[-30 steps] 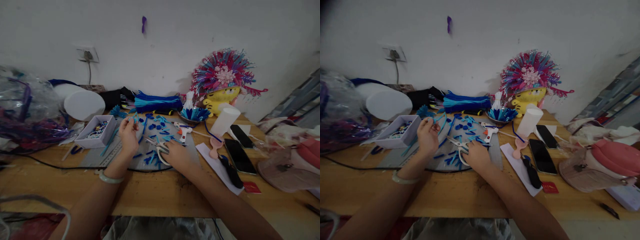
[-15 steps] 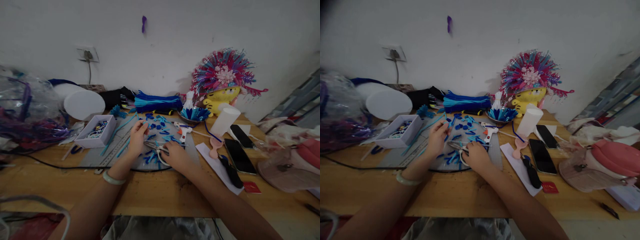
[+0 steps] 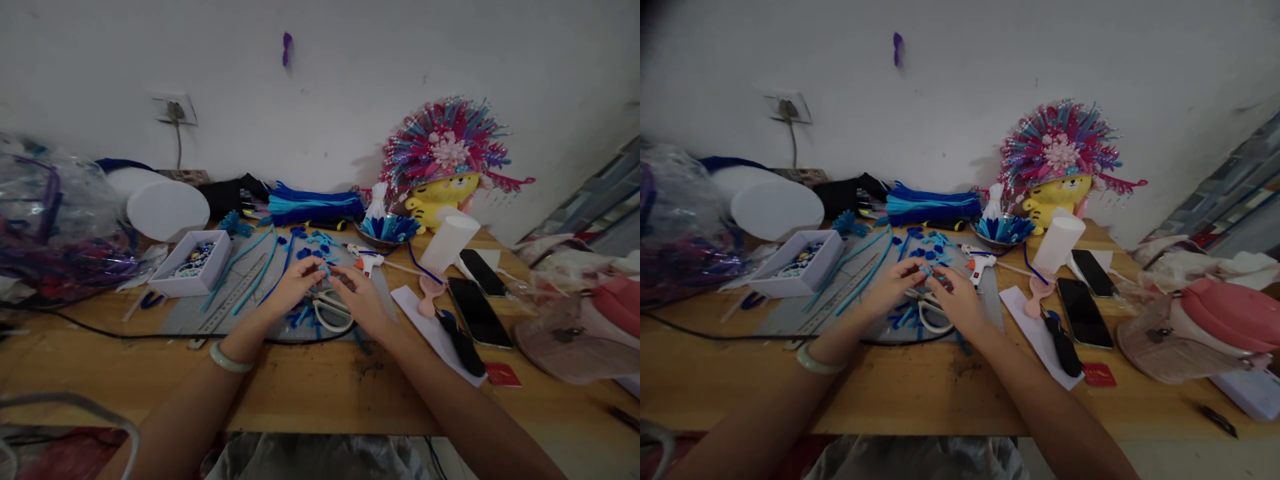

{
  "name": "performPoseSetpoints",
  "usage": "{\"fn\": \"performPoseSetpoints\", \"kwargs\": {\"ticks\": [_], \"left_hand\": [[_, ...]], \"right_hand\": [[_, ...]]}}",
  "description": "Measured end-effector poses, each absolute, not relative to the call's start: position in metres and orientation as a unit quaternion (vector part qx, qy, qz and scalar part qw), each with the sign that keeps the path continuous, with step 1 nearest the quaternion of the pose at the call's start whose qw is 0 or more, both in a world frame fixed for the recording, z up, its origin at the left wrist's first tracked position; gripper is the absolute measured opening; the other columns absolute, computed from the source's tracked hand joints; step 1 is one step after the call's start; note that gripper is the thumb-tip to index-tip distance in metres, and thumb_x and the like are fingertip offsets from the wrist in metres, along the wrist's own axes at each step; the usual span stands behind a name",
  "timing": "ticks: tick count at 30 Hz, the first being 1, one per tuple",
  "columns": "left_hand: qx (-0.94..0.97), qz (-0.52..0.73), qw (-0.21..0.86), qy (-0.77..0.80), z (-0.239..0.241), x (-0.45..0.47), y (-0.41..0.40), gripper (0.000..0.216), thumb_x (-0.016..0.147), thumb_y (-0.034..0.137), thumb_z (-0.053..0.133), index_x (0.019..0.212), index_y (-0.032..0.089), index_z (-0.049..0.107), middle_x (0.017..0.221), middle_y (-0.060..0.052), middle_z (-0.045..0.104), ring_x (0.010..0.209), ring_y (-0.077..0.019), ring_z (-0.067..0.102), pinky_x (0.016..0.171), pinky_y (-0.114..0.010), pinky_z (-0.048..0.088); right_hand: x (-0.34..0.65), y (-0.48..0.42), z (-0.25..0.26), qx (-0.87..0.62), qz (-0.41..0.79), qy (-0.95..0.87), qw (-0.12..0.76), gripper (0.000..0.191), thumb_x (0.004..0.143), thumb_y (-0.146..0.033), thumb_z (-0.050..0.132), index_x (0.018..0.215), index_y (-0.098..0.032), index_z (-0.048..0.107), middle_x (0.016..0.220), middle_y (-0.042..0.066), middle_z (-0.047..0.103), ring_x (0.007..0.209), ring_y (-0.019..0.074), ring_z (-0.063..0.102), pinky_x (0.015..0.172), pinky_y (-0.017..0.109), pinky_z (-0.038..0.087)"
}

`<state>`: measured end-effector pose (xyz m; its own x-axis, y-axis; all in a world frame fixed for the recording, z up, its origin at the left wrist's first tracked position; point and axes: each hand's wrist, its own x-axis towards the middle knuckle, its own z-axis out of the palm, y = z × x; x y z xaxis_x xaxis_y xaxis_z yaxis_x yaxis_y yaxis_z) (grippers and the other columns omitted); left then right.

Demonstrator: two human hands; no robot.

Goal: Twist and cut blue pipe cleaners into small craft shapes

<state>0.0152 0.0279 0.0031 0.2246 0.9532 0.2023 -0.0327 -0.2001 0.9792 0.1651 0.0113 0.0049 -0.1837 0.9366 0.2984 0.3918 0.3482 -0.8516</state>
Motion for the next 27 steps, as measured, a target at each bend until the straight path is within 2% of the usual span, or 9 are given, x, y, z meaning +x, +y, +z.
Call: {"fn": "performPoseSetpoints", "kwargs": {"ticks": [4,8,19,27], "left_hand": [[0.618,0.467,0.511,0.372,0.004,0.017,0.027,0.009,0.068,0.024,0.059,0.071,0.016,0.058,0.061,0.003,0.052,0.056,-0.0098,0.046,0.056,-0.021,0.037],[0.627,0.459,0.499,0.385,0.004,0.019,0.026,0.006,0.069,0.022,0.056,0.069,0.016,0.058,0.059,0.003,0.051,0.055,-0.0101,0.046,0.055,-0.022,0.036],[0.615,0.493,0.434,0.437,-0.003,0.029,0.022,0.004,0.069,0.016,0.054,0.066,0.018,0.057,0.050,0.005,0.046,0.049,-0.0097,0.041,0.050,-0.021,0.031],[0.604,0.516,0.440,0.419,-0.003,0.029,0.022,0.004,0.070,0.018,0.054,0.068,0.018,0.057,0.054,0.004,0.050,0.052,-0.0103,0.046,0.053,-0.022,0.035]], "right_hand": [[0.165,0.015,0.001,-0.475,0.341,-0.690,0.426,0.023,0.075,-0.028,0.055,0.093,-0.016,0.063,0.087,0.005,0.063,0.071,0.0118,0.056,0.065,0.024,0.045],[0.167,0.018,-0.001,-0.479,0.346,-0.686,0.424,0.019,0.074,-0.025,0.057,0.089,-0.017,0.065,0.085,0.004,0.065,0.076,0.0129,0.058,0.072,0.026,0.045],[0.168,0.015,0.012,-0.533,0.367,-0.648,0.401,0.012,0.071,-0.022,0.059,0.079,-0.017,0.064,0.080,0.002,0.067,0.075,0.0129,0.059,0.072,0.026,0.045],[0.166,0.015,0.014,-0.530,0.458,-0.587,0.405,0.018,0.069,-0.027,0.060,0.083,-0.017,0.065,0.074,0.001,0.067,0.064,0.0119,0.059,0.060,0.024,0.046]]}}
